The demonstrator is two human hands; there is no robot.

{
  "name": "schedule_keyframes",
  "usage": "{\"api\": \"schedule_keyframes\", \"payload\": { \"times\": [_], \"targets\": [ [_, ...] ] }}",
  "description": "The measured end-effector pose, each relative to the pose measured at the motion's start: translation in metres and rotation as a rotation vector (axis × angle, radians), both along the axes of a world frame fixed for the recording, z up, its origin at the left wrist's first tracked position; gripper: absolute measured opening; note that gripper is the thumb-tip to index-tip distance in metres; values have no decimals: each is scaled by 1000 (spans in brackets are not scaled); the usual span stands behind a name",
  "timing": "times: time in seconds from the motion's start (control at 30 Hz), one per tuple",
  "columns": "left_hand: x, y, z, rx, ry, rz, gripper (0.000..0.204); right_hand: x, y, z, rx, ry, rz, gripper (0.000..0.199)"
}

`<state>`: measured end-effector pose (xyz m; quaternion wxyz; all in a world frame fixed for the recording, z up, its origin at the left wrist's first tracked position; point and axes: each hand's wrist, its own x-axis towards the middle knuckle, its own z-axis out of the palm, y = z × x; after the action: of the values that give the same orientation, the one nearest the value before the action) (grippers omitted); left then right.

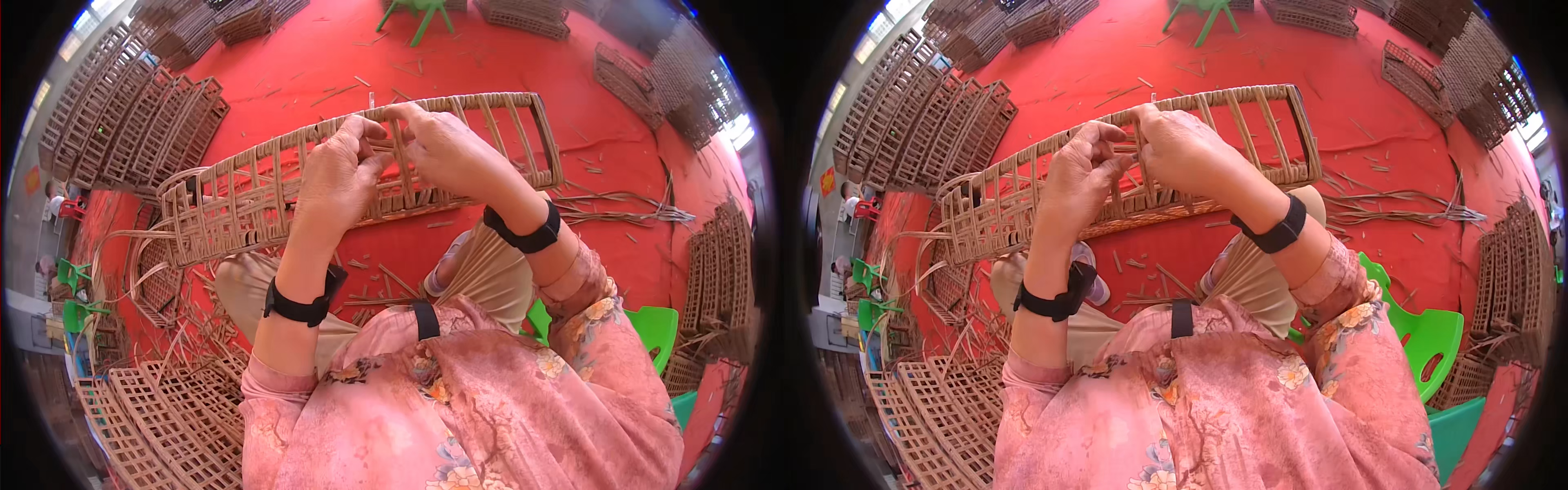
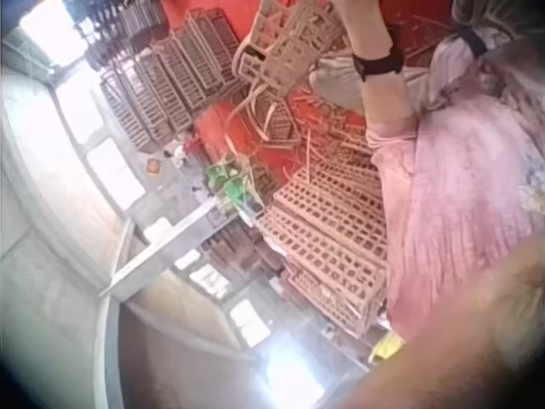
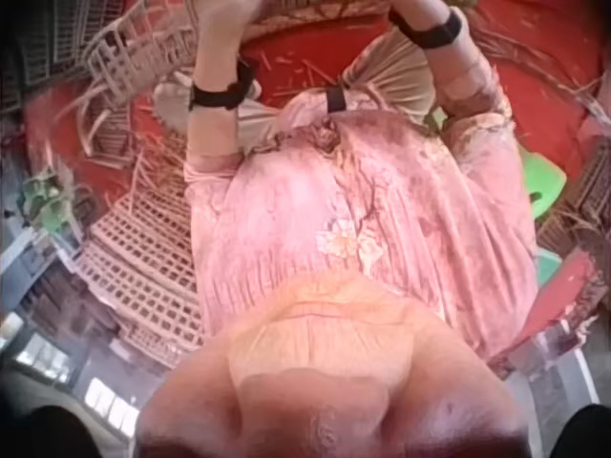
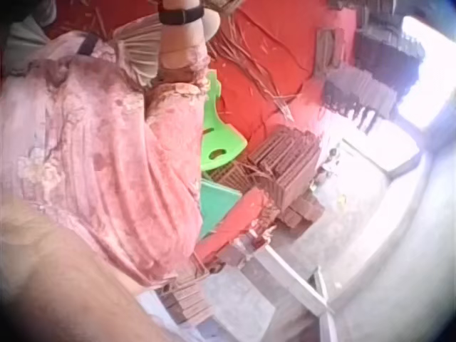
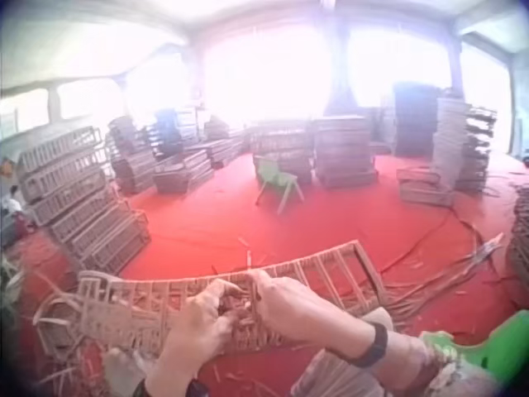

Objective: Weaving thin bamboo or wood strips around a rectangular frame to create furniture components.

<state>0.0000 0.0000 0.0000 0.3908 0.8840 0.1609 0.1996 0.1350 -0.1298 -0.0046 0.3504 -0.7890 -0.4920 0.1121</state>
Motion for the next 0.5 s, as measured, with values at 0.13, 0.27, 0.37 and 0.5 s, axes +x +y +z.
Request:
{"api": "schedule_keyframes", "payload": {
  "times": [0.13,0.27,0.37,0.5],
  "targets": [
    [-2,-5,0,-43,40,1,27,-1,-4,6,77,-14,96,52],
    [2,-11,2,5,16,21,28,4,-10,13,100,62,114,49],
    [4,-7,-17,65,-223,-18,28,-1,-19,10,192,-62,104,48],
    [7,-21,-2,99,-242,62,25,-3,-45,32,203,-253,15,47]
  ]
}}
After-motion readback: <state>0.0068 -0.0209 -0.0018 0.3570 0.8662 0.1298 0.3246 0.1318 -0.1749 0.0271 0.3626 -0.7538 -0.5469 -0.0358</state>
